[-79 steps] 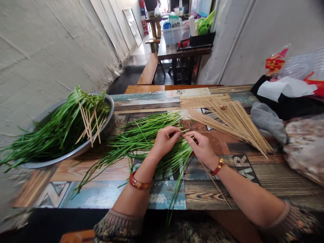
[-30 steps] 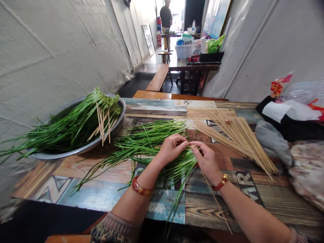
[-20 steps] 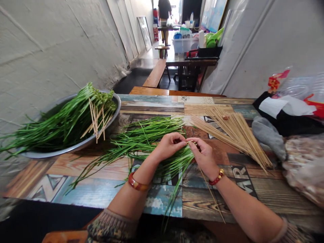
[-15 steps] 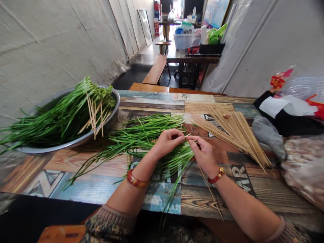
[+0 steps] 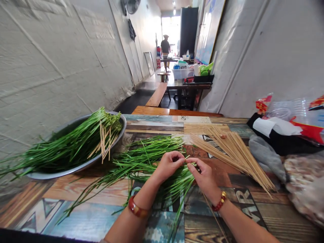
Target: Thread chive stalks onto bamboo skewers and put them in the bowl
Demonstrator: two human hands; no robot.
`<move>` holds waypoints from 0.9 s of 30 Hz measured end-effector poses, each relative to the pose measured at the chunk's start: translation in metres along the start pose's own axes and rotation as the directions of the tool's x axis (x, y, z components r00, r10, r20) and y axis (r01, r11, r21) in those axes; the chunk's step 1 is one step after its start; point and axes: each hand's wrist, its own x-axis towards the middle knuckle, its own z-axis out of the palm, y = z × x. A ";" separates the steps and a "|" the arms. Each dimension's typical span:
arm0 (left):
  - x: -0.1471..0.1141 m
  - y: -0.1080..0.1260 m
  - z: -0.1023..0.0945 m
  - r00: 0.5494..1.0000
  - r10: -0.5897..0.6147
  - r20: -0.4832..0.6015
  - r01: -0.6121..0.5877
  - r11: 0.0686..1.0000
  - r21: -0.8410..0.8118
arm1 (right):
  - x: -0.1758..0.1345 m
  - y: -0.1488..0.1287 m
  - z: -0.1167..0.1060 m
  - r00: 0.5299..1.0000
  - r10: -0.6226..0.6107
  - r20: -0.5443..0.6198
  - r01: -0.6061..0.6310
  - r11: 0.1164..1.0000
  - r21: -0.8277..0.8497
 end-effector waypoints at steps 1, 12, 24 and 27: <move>0.000 0.000 0.000 1.000 -0.005 0.002 0.005 1.000 -0.008 | 0.000 0.000 0.000 1.000 -0.001 -0.005 0.001 1.000 -0.002; 0.003 -0.003 0.001 0.998 -0.042 0.035 0.047 0.990 -0.131 | -0.002 -0.002 -0.008 1.000 0.008 -0.013 -0.009 0.998 -0.063; 0.003 -0.007 0.003 0.998 -0.039 0.053 0.047 0.988 -0.145 | -0.002 0.000 -0.009 1.000 0.018 -0.012 -0.018 0.998 -0.066; 0.003 -0.007 0.003 0.998 -0.031 0.045 0.038 0.987 -0.156 | -0.003 0.001 -0.009 1.000 0.019 -0.012 -0.020 0.998 -0.061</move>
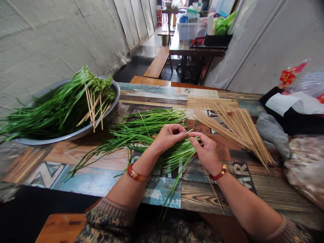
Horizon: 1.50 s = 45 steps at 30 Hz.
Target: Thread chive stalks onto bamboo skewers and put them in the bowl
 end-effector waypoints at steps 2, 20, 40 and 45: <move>0.000 0.000 0.000 1.000 0.005 -0.005 -0.005 1.000 -0.010 | 0.000 0.000 0.000 1.000 -0.003 -0.001 0.003 1.000 -0.005; -0.001 0.001 0.000 0.993 0.113 -0.035 -0.108 0.986 0.125 | 0.001 0.000 0.001 1.000 -0.018 -0.003 0.018 1.000 -0.008; -0.002 0.005 0.000 0.999 -0.037 0.022 0.038 0.999 -0.028 | 0.000 -0.002 -0.001 0.998 -0.069 -0.010 0.068 0.995 -0.071; -0.002 0.005 -0.002 0.996 -0.072 0.046 0.076 0.995 -0.071 | -0.001 -0.003 -0.001 0.996 -0.094 0.008 0.094 0.993 -0.068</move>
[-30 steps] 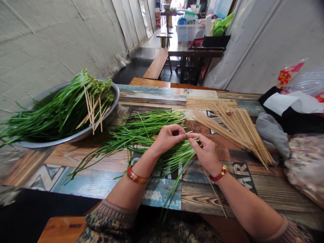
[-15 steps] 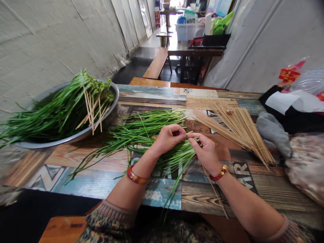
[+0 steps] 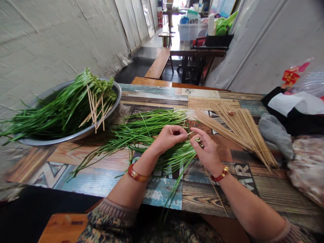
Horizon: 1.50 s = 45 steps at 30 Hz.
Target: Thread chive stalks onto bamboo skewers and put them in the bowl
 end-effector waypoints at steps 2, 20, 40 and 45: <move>0.000 0.000 0.000 1.000 -0.013 0.005 0.013 1.000 0.001 | 0.000 0.001 0.000 1.000 -0.005 0.003 0.005 1.000 0.001; 0.000 0.000 0.001 1.000 0.016 0.025 -0.017 0.999 0.033 | -0.001 0.002 0.003 1.000 -0.005 -0.010 0.005 0.999 0.047; 0.009 -0.015 -0.024 0.914 0.390 -0.117 -0.164 0.615 0.772 | 0.002 0.008 0.003 0.998 0.063 0.019 -0.062 0.998 -0.024; 0.003 -0.005 -0.028 0.959 0.281 0.028 -0.115 0.298 0.947 | 0.001 0.009 0.003 0.998 0.063 0.020 -0.062 0.998 -0.025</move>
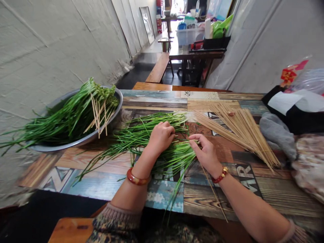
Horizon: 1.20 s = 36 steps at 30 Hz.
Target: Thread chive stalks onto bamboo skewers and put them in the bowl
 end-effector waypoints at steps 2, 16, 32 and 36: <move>-0.001 0.000 -0.004 0.998 0.000 0.060 -0.006 0.995 0.097 | 0.000 0.001 0.001 1.000 0.000 -0.001 0.000 1.000 0.006; 0.002 0.017 0.002 0.998 -0.043 -0.056 0.010 0.873 -0.488 | -0.002 -0.006 0.001 1.000 -0.015 -0.026 0.016 1.000 0.020; 0.002 0.028 0.008 0.991 -0.112 0.078 0.129 0.590 -0.797 | 0.000 -0.006 0.002 1.000 -0.001 -0.019 0.002 0.998 0.066; 0.001 0.029 0.007 0.987 -0.123 0.107 0.158 0.566 -0.809 | 0.000 -0.007 0.001 1.000 -0.007 -0.024 0.009 0.997 0.071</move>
